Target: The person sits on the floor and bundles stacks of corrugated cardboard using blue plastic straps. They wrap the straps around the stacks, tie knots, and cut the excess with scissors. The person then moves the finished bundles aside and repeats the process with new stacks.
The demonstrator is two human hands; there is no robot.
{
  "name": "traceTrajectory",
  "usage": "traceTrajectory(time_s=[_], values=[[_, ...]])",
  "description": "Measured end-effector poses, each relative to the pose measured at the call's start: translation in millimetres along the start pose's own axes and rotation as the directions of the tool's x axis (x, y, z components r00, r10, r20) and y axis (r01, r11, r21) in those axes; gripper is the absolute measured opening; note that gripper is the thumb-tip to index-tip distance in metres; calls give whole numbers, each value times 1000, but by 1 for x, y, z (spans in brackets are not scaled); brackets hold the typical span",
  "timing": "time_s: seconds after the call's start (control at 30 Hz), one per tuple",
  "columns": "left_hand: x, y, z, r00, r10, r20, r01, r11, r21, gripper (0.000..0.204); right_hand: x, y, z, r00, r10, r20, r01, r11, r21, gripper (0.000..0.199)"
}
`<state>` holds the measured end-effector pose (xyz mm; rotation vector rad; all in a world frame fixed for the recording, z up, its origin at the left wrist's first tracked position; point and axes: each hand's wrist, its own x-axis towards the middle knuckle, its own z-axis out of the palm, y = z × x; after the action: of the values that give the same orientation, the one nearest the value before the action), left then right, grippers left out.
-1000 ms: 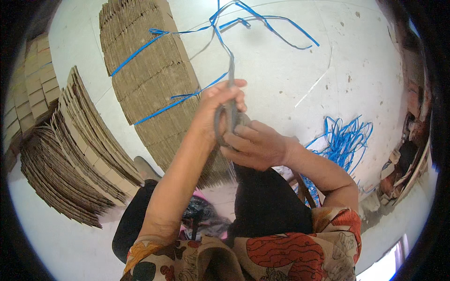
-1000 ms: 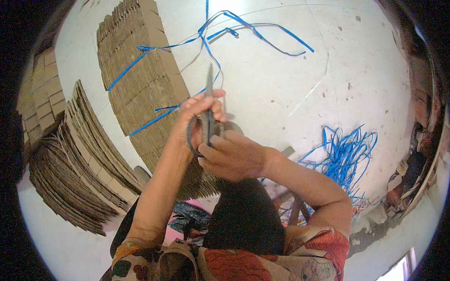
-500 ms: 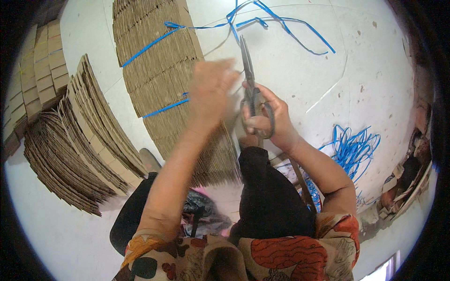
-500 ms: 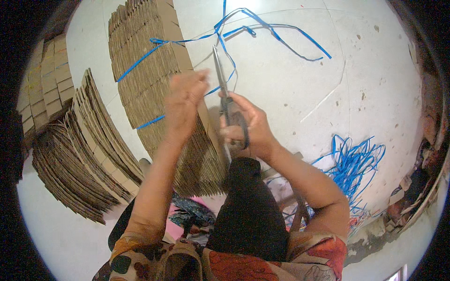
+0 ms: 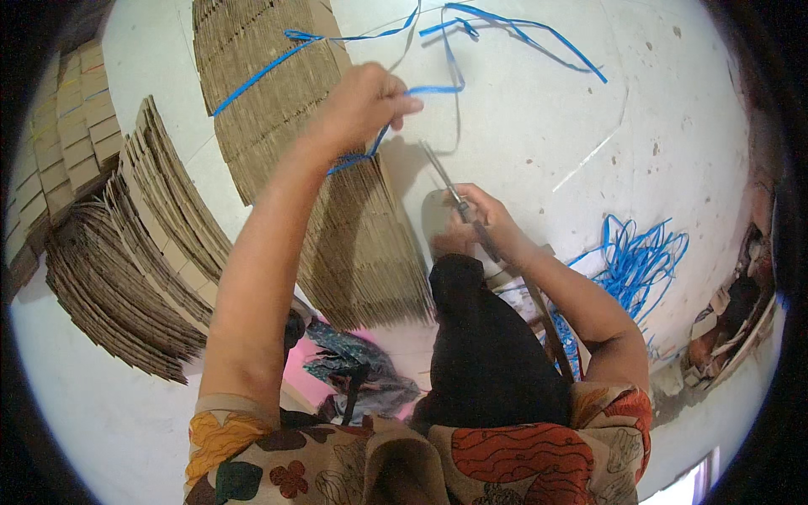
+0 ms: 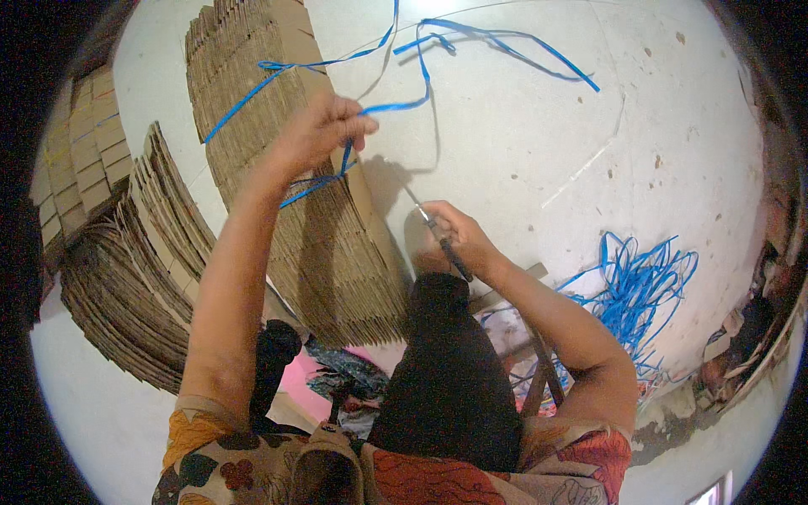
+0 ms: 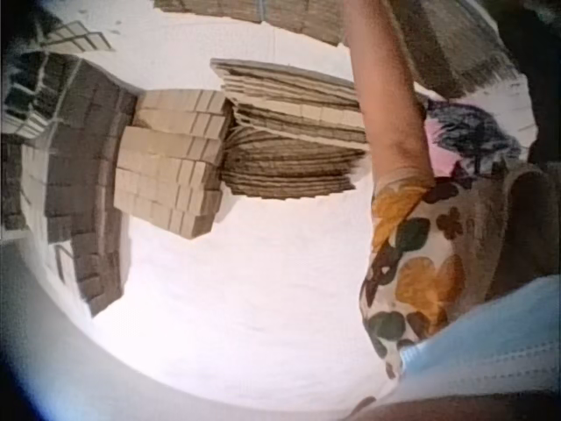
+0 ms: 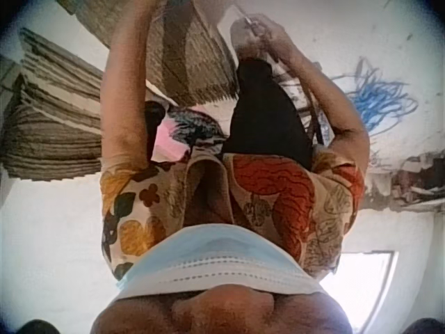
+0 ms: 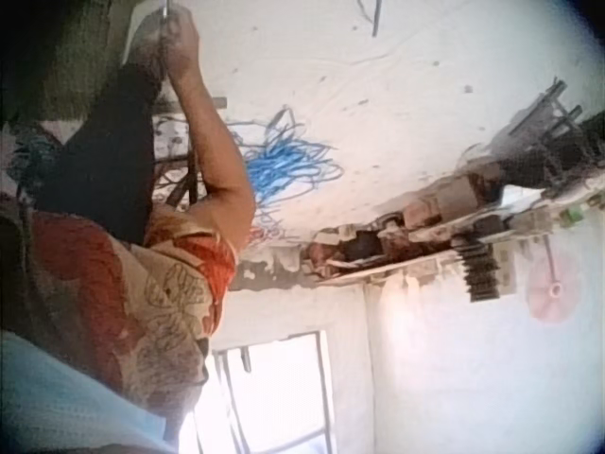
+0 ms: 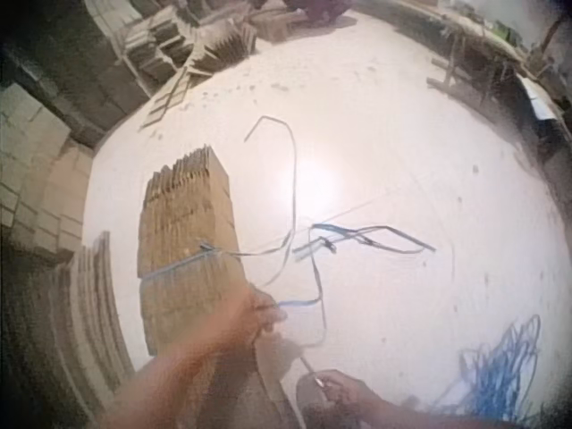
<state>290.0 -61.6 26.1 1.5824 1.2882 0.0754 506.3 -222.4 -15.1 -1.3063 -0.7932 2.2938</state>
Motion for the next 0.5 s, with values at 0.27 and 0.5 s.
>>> traceTrajectory(time_s=[0.27,0.5], values=[[18,30,-16,991,-11,135,38,979,-202,30,31,-28,19,967,-236,93,252,848,-467,60],[15,29,-10,993,-10,114,41,962,-270,30,42,-31,35,969,-247,21,236,891,-388,56]])
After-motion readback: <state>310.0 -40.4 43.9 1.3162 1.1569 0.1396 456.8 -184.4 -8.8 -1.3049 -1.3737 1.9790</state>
